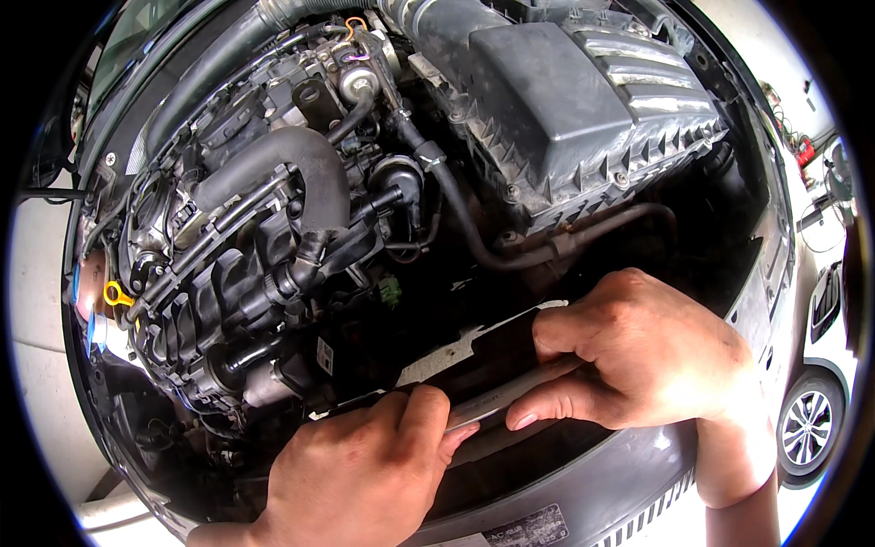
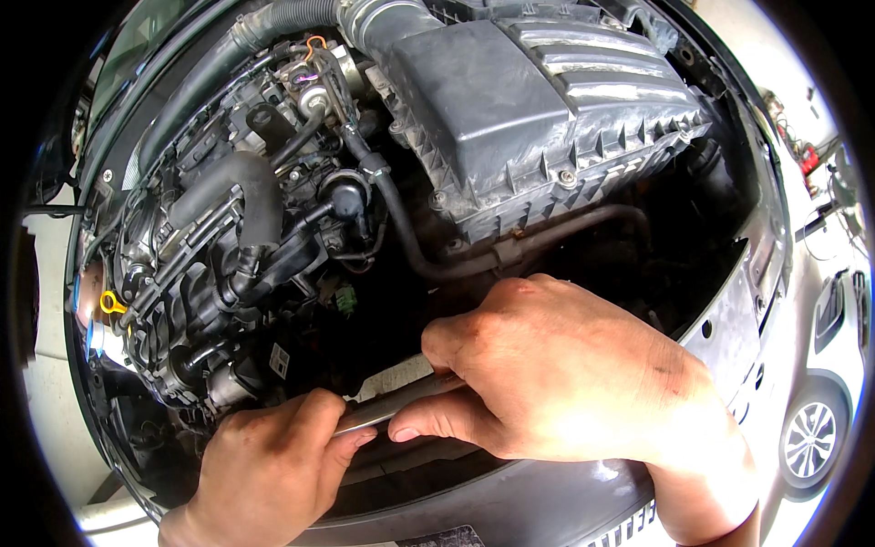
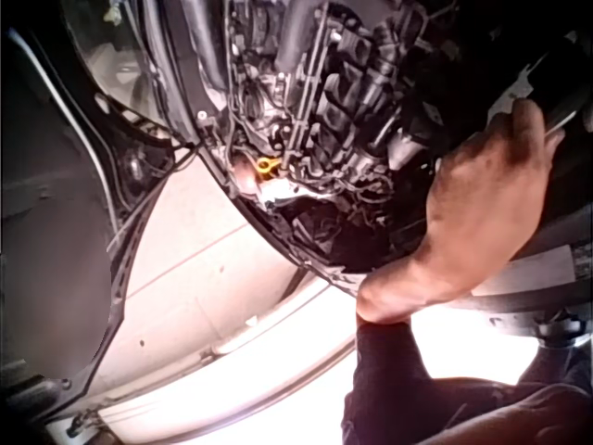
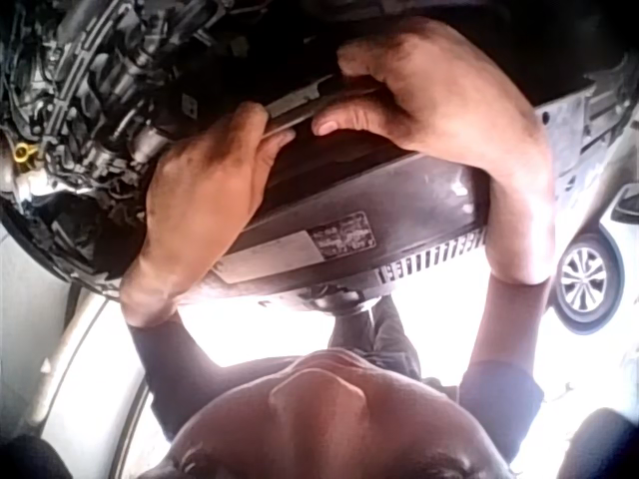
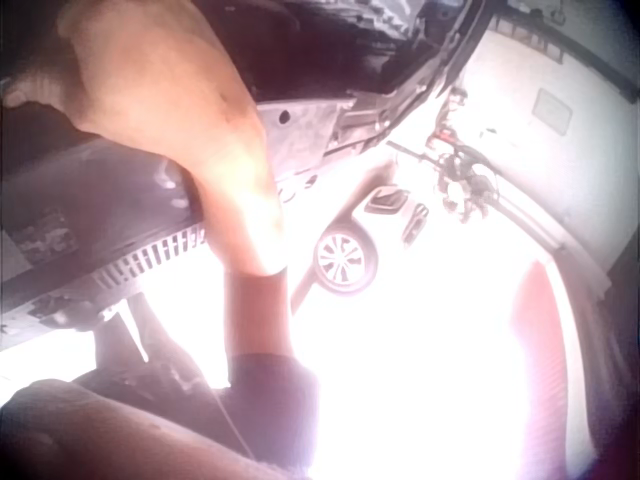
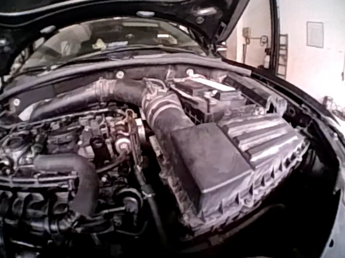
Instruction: The person works inside the engine bay of a car, using a wrench to reach and loosen or tighten components located deep behind the main engine block while another person stands nearby.
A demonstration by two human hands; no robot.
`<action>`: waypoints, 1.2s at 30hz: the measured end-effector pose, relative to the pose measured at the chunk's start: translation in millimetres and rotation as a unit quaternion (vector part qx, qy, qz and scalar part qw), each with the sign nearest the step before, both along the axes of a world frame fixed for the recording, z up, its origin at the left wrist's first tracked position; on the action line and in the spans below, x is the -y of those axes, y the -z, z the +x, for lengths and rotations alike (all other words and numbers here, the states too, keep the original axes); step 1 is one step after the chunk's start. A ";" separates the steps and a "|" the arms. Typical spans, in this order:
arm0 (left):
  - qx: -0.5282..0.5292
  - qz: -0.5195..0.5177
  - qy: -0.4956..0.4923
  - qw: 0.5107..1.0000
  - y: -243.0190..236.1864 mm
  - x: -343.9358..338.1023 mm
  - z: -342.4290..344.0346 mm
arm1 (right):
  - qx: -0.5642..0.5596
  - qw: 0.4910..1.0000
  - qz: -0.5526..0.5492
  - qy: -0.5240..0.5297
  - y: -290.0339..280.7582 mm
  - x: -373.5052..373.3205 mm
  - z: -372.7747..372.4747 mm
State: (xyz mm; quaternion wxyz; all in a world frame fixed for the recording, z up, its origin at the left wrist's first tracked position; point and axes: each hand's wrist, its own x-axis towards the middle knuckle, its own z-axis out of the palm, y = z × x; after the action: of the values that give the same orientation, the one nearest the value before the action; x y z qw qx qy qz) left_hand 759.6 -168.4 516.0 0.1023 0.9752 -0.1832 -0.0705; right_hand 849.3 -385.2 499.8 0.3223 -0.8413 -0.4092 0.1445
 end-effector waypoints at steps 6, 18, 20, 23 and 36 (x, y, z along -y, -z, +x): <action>0.006 -0.006 0.003 1.000 1.0 -1.6 0.4 | -0.015 1.000 0.003 0.005 1.1 -0.4 -0.3; 0.020 -0.025 0.000 0.999 2.6 -0.3 -2.7 | -0.002 1.000 0.005 0.004 1.5 0.2 -0.9; 0.020 -0.026 0.001 0.999 3.0 -0.5 -2.5 | -0.003 1.000 0.008 0.004 2.3 0.3 -0.8; 0.029 -0.029 -0.001 0.999 3.2 -0.8 -3.1 | -0.010 1.000 0.009 0.005 2.0 -0.1 -1.4; 0.020 -0.028 -0.004 0.999 2.3 -0.5 -2.6 | -0.011 1.000 0.004 0.005 2.0 0.3 -0.7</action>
State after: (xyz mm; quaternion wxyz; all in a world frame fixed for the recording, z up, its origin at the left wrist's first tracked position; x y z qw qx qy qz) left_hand 757.0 -167.9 513.7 0.1260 0.9739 -0.1835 -0.0450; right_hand 848.6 -385.5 497.8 0.3309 -0.8406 -0.4017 0.1502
